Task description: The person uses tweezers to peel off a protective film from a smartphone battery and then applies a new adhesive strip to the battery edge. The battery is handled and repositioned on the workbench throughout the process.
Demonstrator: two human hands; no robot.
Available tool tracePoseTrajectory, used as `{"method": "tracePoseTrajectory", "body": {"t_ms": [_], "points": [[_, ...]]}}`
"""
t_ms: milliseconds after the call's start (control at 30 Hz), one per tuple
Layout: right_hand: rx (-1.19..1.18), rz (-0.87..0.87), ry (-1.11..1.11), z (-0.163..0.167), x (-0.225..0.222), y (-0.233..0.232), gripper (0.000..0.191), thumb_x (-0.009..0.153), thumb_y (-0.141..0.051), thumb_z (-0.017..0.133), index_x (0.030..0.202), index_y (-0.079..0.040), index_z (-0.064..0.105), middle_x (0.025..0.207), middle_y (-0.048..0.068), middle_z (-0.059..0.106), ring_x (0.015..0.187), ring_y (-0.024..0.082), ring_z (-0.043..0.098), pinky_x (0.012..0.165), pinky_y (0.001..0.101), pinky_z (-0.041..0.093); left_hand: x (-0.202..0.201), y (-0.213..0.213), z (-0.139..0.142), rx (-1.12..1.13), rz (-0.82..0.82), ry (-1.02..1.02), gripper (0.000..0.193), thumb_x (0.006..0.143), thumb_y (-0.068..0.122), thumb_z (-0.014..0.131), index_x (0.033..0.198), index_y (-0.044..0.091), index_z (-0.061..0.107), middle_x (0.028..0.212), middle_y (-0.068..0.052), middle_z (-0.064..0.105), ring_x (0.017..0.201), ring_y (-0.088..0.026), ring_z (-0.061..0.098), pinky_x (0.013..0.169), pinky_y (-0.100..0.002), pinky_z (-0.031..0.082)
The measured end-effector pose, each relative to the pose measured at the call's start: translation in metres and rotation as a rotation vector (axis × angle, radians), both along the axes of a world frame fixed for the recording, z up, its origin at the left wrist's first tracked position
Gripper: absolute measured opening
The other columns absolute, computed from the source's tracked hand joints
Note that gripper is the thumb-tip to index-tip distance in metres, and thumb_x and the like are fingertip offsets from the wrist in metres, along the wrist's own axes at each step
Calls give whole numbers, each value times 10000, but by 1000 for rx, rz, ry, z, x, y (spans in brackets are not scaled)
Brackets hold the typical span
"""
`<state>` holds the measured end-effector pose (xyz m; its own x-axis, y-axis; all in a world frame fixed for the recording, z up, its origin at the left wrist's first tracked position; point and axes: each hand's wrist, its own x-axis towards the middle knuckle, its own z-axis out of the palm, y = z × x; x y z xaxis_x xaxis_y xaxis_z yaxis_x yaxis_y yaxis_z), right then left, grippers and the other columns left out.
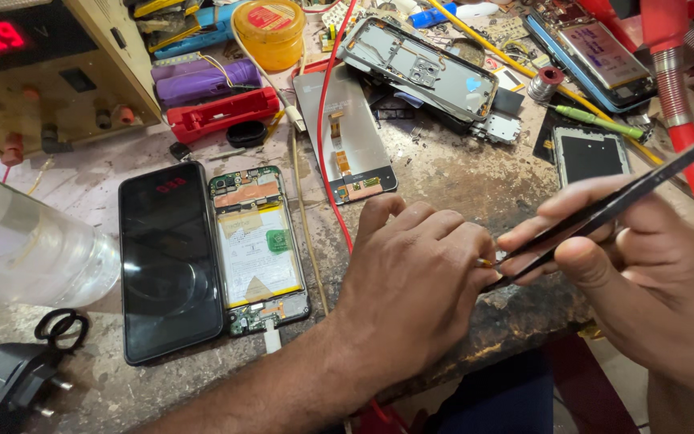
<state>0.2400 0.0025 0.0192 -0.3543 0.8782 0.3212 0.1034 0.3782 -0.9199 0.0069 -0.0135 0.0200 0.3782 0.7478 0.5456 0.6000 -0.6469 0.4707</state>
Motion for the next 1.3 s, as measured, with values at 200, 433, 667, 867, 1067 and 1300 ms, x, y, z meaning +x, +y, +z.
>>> {"method": "tracePoseTrajectory", "body": {"t_ms": [200,433,667,867,1067,1300], "points": [[39,19,9,-13,0,1,334,1056,-222,631,1235,59,607,1069,215,744,942,217,755,875,347,648,-1,1,0,6,-3,11,111,891,178,691,965,97,671,930,-42,697,988,-231,662,972,-431,373],[-56,145,113,-10,6,0,436,979,-154,654,1352,36,533,1209,195,707,1065,248,765,934,359,643,-1,2,-2,26,16,-11,138,902,227,705,950,103,665,917,-48,690,976,-243,653,967,-445,365],[-66,99,-47,-5,8,-1,367,963,18,586,1317,94,523,1254,259,695,1109,313,748,958,421,631,-1,3,-3,48,7,-13,154,896,227,706,966,95,666,927,-51,690,987,-241,652,976,-447,357],[-180,137,210,-4,11,1,377,1057,-208,497,1266,99,559,1165,259,675,1043,329,780,911,422,679,-1,2,-3,19,4,-20,124,903,227,724,953,122,681,914,-24,693,984,-205,653,995,-442,357],[16,3,-50,-7,14,8,360,1024,-230,624,1190,88,606,1073,221,741,953,271,785,832,368,676,-2,3,-4,31,-6,-49,145,888,230,737,975,126,686,940,-20,699,1011,-211,649,1000,-436,358],[-54,-14,-114,-7,16,11,380,1013,-258,644,1167,89,649,995,205,774,885,251,786,800,352,655,-2,4,-3,27,-4,-31,157,888,250,732,982,131,689,941,-20,702,1014,-211,651,1006,-442,356]]}}
